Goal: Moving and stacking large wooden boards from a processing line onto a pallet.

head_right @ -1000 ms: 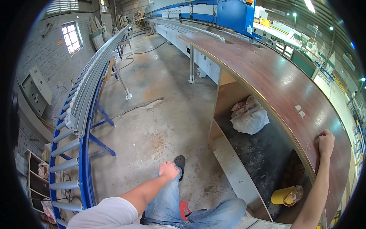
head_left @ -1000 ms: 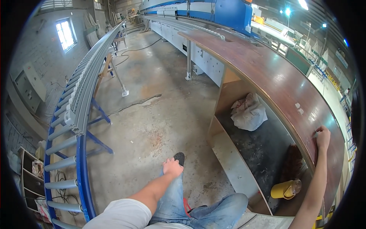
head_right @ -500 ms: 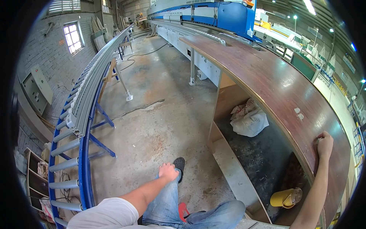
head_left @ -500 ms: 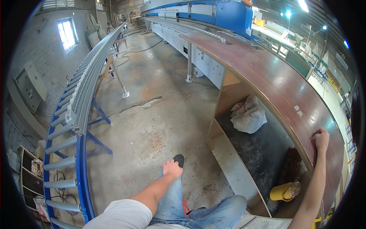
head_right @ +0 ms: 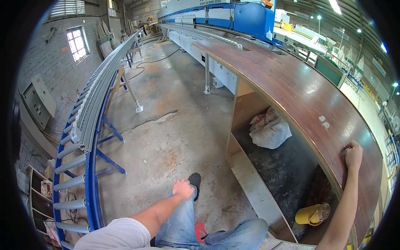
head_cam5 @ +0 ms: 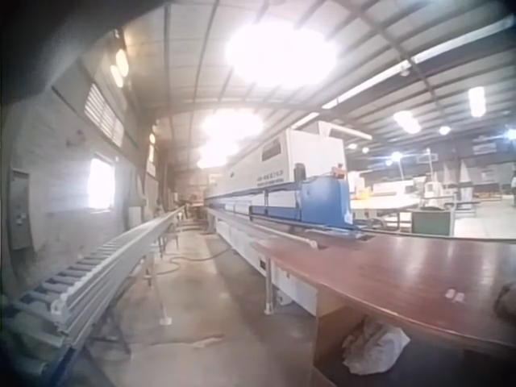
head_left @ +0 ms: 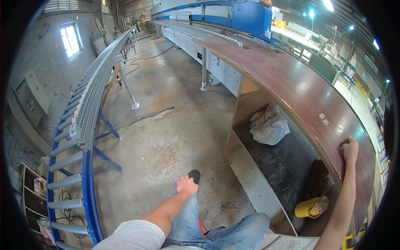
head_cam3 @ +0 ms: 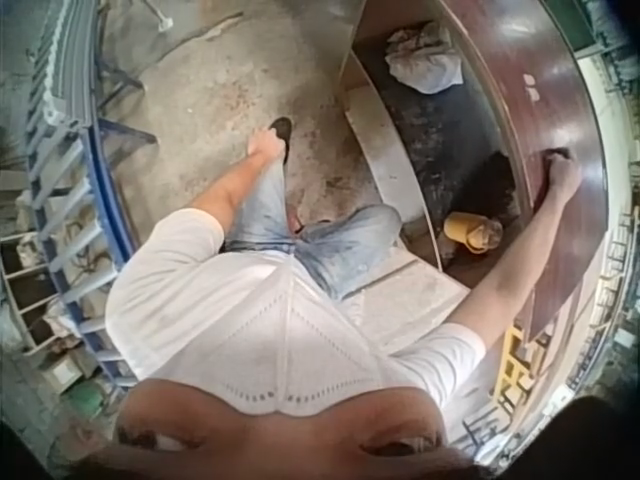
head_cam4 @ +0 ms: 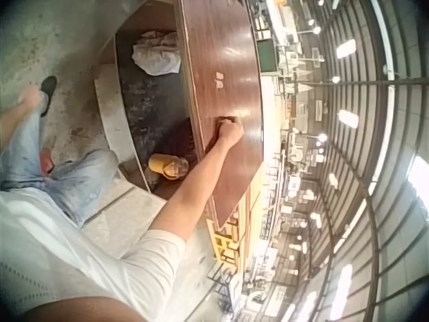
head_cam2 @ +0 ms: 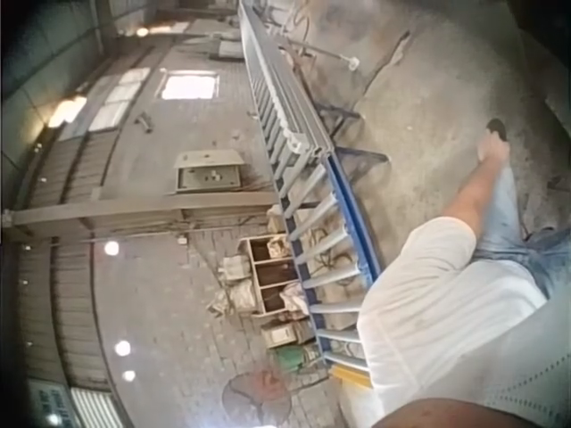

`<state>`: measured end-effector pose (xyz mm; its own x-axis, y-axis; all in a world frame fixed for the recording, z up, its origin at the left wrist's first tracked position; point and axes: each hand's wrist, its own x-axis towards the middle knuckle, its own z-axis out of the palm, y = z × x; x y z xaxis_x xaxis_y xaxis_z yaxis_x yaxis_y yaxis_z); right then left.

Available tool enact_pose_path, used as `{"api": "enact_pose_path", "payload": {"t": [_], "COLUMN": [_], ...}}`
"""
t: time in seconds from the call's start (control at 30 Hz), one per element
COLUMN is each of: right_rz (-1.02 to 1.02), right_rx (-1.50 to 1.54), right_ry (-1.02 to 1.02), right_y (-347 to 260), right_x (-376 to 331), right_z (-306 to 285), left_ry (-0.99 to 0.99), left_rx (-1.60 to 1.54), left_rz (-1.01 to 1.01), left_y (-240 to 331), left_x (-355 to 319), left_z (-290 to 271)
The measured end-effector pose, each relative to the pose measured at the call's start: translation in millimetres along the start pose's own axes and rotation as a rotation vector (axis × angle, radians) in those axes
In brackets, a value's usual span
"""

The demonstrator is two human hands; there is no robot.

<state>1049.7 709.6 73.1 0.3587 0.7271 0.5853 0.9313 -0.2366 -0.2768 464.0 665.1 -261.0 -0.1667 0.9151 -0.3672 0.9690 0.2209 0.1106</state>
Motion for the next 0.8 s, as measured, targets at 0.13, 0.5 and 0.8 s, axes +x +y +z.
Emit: {"api": "enact_pose_path", "payload": {"t": [0.13, 0.5, 0.8], "right_rz": [-0.010, -0.033, 0.021], "right_rx": [-0.016, -0.015, -0.151], "right_ry": [-0.002, 0.019, 0.012], "right_y": [0.0, 7.6, -18.6], "right_x": [0.2, 2.0, -2.4], "right_z": [-0.9, 2.2, -6.3], "left_ry": [0.010, 0.024, 0.024], "left_rx": [0.017, 0.011, 0.068], "left_rz": [0.002, 0.002, 0.020], "left_y": [-0.4, -1.1, -3.2], "left_x": [1.4, 2.2, 6.1], "left_z": [2.5, 5.0, 8.7]}}
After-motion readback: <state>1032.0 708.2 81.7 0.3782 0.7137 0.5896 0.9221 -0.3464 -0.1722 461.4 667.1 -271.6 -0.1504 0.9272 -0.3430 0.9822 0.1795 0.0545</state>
